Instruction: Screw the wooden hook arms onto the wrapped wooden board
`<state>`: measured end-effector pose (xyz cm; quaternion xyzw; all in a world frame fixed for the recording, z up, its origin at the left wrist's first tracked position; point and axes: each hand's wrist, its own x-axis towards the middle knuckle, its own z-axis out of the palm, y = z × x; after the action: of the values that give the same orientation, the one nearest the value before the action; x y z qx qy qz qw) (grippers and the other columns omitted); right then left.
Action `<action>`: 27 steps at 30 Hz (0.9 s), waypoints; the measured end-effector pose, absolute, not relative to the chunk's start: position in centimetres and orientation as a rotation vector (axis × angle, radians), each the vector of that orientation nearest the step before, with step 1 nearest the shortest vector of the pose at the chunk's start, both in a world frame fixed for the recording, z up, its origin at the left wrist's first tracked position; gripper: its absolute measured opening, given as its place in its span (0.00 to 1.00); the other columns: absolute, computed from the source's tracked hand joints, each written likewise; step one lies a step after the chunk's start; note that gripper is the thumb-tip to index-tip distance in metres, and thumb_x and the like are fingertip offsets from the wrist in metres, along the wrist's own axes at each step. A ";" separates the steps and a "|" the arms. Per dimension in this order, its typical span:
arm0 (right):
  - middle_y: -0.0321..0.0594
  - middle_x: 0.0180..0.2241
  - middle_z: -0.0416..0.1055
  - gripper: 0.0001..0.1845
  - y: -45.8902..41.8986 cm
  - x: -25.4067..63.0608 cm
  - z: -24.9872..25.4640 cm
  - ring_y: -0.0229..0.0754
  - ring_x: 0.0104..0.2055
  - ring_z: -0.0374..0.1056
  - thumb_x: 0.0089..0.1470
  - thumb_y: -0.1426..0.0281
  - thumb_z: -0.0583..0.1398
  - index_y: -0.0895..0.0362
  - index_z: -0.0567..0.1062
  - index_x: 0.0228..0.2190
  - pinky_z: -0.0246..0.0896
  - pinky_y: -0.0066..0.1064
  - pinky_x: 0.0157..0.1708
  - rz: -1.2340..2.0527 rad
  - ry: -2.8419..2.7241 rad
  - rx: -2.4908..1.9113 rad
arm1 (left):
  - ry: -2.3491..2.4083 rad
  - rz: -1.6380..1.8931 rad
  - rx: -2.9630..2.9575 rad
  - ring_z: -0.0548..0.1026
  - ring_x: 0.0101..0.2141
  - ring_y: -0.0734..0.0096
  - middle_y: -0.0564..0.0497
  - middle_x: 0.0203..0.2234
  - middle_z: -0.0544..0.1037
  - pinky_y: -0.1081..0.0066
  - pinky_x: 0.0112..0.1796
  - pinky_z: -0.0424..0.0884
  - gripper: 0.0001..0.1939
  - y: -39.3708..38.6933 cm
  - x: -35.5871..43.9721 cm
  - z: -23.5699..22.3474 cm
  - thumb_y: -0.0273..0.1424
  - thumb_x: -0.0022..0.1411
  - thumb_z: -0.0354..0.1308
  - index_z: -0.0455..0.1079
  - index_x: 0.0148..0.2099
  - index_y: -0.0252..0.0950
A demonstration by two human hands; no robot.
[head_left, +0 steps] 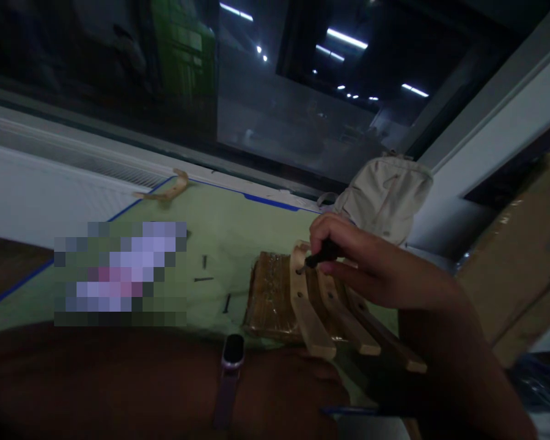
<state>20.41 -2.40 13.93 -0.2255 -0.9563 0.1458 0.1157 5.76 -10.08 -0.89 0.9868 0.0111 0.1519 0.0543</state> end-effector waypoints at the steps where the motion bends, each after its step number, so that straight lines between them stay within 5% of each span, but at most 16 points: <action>1: 0.42 0.40 0.66 0.07 -2.2 20.6 13.9 0.41 0.42 0.64 0.59 0.76 0.54 0.55 0.66 0.41 0.62 0.33 0.41 0.476 -2.800 -0.671 | 0.003 0.437 2.986 0.73 0.46 0.68 0.54 0.42 0.78 0.71 0.43 0.71 0.09 -9.9 5.8 -0.9 0.39 0.62 0.57 0.76 0.37 0.42; 9: 0.39 0.36 0.72 0.05 -0.7 21.6 13.8 0.40 0.37 0.71 0.60 0.71 0.57 0.52 0.69 0.39 0.67 0.31 0.34 0.590 -2.656 -0.797 | -0.112 0.454 3.034 0.73 0.50 0.64 0.52 0.48 0.77 0.68 0.51 0.70 0.11 -9.3 6.0 -0.8 0.36 0.60 0.56 0.77 0.42 0.41; 17: 0.40 0.39 0.74 0.06 -1.6 21.2 13.9 0.41 0.40 0.72 0.61 0.70 0.55 0.53 0.70 0.41 0.67 0.31 0.36 0.525 -2.738 -0.793 | -0.098 0.426 3.028 0.72 0.50 0.64 0.51 0.49 0.76 0.67 0.49 0.72 0.12 -9.2 6.2 -1.3 0.36 0.62 0.53 0.77 0.42 0.40; 23: 0.32 0.18 0.67 0.15 -0.9 20.0 12.6 0.34 0.19 0.61 0.54 0.58 0.63 0.55 0.71 0.24 0.52 0.27 0.19 0.187 -2.517 -1.070 | -0.091 0.450 3.032 0.73 0.50 0.65 0.52 0.48 0.77 0.68 0.50 0.71 0.08 -9.3 5.9 -0.6 0.34 0.61 0.56 0.77 0.39 0.42; 27: 0.34 0.17 0.64 0.19 -0.8 19.6 12.5 0.35 0.20 0.59 0.58 0.58 0.58 0.55 0.70 0.21 0.50 0.29 0.21 0.007 -2.444 -1.101 | -0.060 0.412 3.043 0.72 0.50 0.66 0.53 0.49 0.77 0.70 0.50 0.72 0.09 -9.5 5.7 -0.2 0.36 0.62 0.56 0.77 0.40 0.41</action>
<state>19.56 -0.81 12.46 -0.3998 -0.8876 0.0025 0.2286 5.74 -9.53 -0.23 0.9901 -0.0194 0.1341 0.0353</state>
